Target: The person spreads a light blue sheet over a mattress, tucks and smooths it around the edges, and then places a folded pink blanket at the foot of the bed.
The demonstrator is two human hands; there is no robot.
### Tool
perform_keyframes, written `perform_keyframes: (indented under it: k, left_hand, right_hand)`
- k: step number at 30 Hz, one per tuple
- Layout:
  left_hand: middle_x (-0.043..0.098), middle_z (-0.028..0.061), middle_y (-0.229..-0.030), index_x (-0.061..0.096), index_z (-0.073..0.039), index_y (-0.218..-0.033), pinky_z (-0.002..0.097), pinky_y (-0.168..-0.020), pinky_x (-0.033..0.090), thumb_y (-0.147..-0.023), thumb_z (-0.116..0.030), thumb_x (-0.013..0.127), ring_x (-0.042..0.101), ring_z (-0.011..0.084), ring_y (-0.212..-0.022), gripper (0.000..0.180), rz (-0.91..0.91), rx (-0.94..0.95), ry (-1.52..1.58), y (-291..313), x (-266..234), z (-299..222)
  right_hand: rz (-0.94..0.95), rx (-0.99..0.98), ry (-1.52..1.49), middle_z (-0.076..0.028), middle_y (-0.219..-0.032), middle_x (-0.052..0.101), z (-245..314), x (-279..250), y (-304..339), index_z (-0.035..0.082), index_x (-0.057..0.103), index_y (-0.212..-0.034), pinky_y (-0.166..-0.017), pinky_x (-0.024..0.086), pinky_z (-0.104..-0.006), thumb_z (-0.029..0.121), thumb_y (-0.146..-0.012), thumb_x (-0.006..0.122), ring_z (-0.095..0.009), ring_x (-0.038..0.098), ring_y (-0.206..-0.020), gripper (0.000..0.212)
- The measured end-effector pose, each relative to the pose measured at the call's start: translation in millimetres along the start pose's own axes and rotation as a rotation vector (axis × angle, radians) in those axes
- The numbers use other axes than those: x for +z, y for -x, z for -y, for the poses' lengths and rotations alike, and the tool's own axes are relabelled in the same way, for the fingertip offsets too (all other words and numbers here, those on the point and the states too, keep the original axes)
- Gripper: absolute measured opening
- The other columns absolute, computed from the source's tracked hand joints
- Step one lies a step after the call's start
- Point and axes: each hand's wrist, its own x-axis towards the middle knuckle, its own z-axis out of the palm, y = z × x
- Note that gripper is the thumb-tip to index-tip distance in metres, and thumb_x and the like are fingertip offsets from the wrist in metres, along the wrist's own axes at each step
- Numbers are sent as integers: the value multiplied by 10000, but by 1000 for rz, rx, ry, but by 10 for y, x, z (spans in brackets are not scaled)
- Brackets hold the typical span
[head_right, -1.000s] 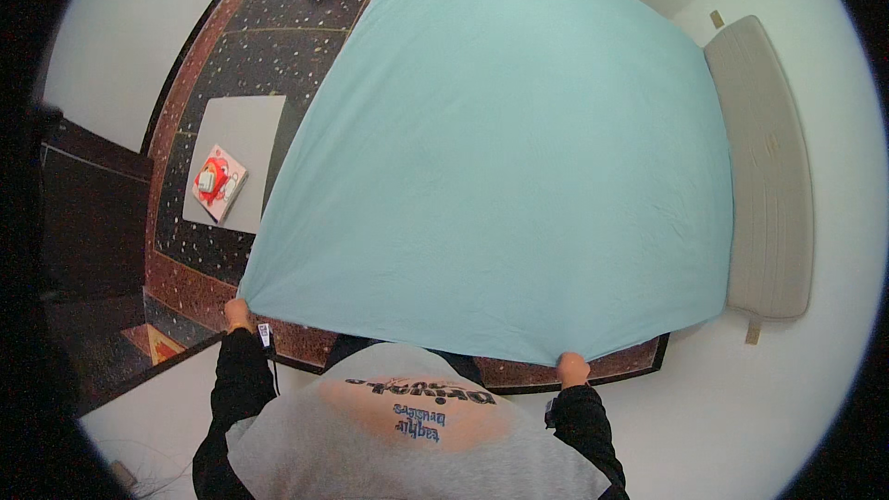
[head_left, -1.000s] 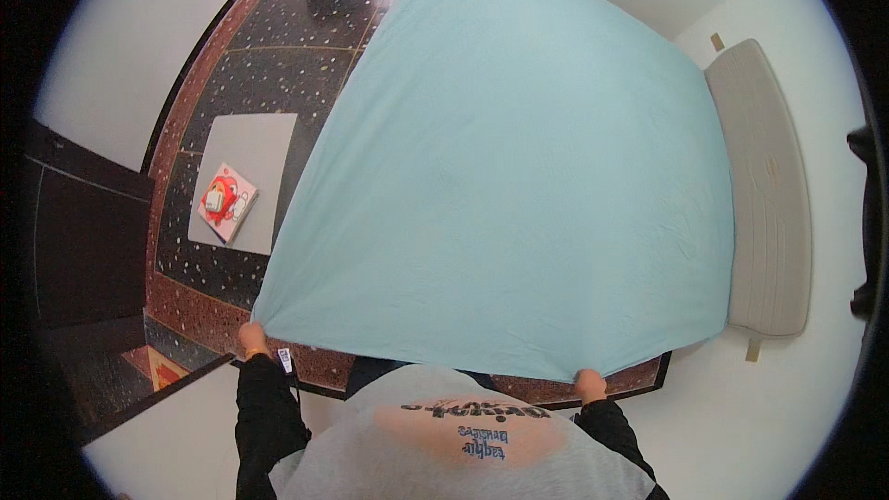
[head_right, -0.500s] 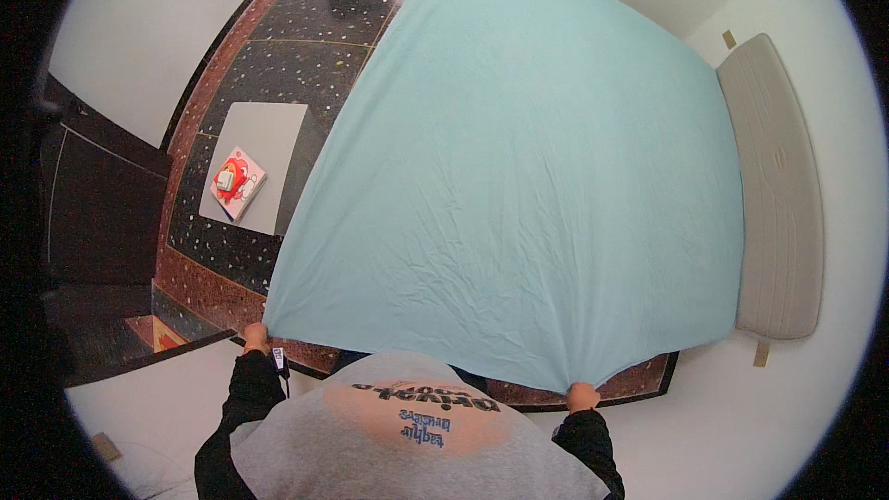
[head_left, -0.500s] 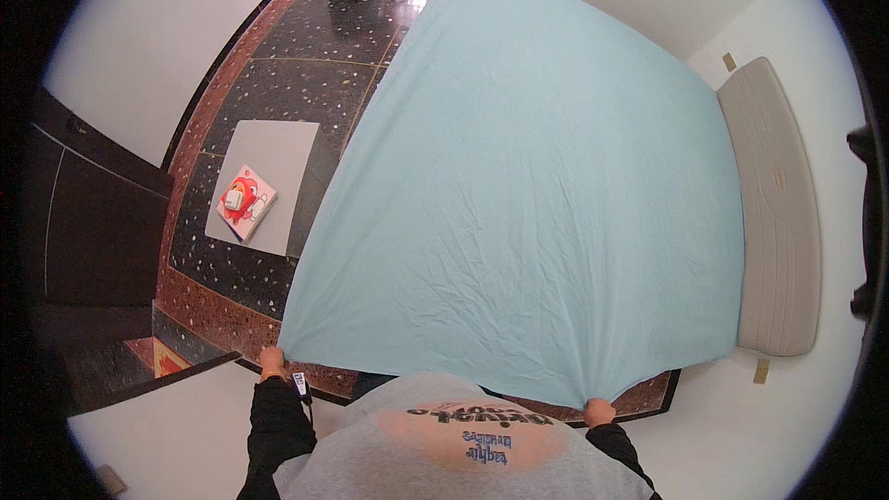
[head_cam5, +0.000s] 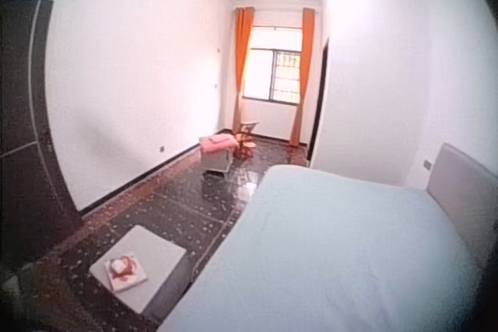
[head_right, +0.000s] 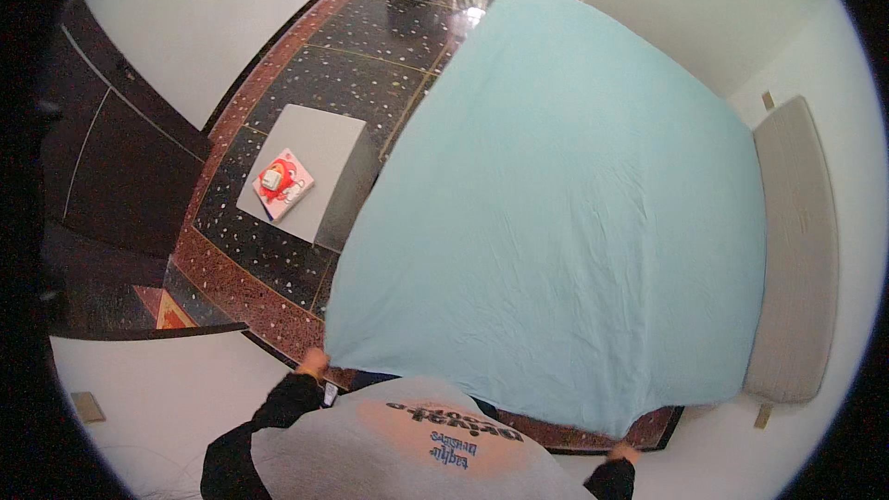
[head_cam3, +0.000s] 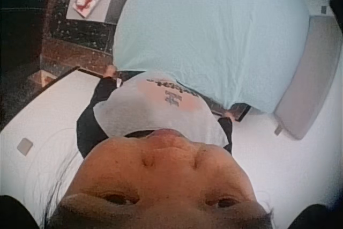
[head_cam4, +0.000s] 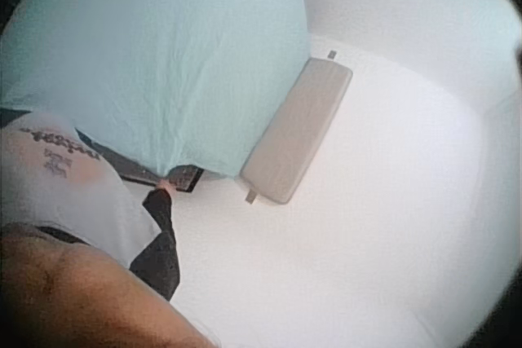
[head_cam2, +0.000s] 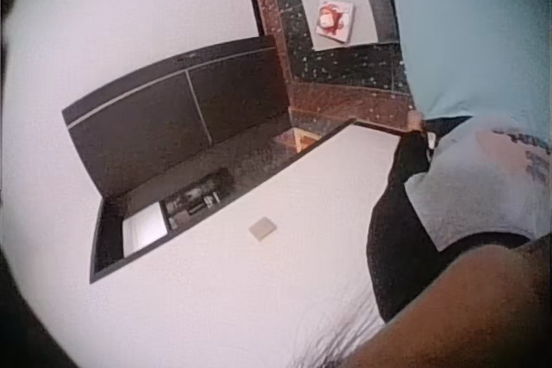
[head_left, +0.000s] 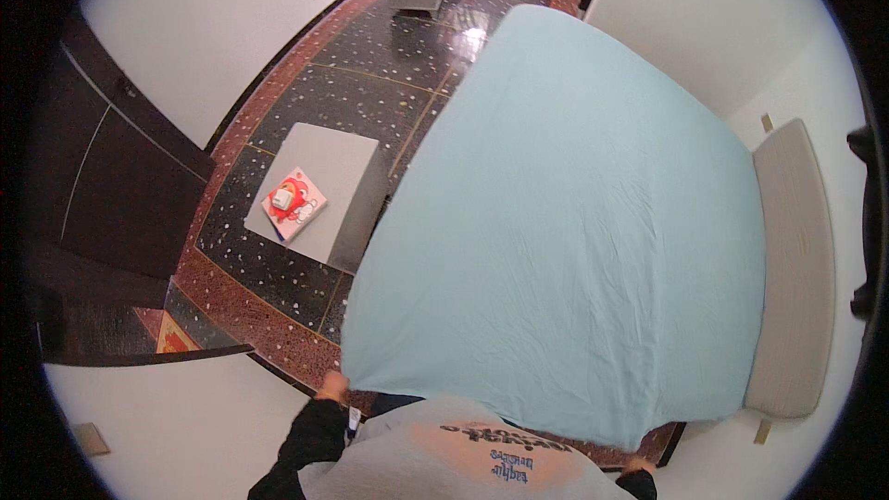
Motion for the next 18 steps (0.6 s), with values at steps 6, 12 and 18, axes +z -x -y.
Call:
perform_keyframes:
  k: [6, 12, 18]
  left_hand:
    - [536, 270, -772, 510, 55, -723, 461, -673, 418, -644, -119, 556, 529, 416, -790, 197, -291, -393, 778, 308, 50, -459]
    - [525, 270, -833, 460, 72, -902, 479, -660, 405, -793, -103, 435, 515, 422, -790, 207, -444, -565, 942, 153, -200, -571]
    - [545, 237, -822, 465, 58, -932, 455, -662, 416, -898, -156, 299, 532, 379, -778, 273, -340, -725, 915, 24, -417, -153]
  right_hand:
    - [-241, -165, -206, -110, -838, 591, -52, -424, 327, 73, 595, -819, -660, 450, -368, 296, -805, 478, -227, 570, -788, 253]
    - [-514, -714, -429, -144, -789, 571, 667, -1049, 940, 44, 574, -754, -630, 436, -394, 301, -772, 511, -276, 556, -757, 265]
    - [-618, -962, -348, -177, -740, 550, 690, -1240, 1370, 16, 552, -689, -600, 422, -421, 307, -739, 544, -325, 541, -725, 295]
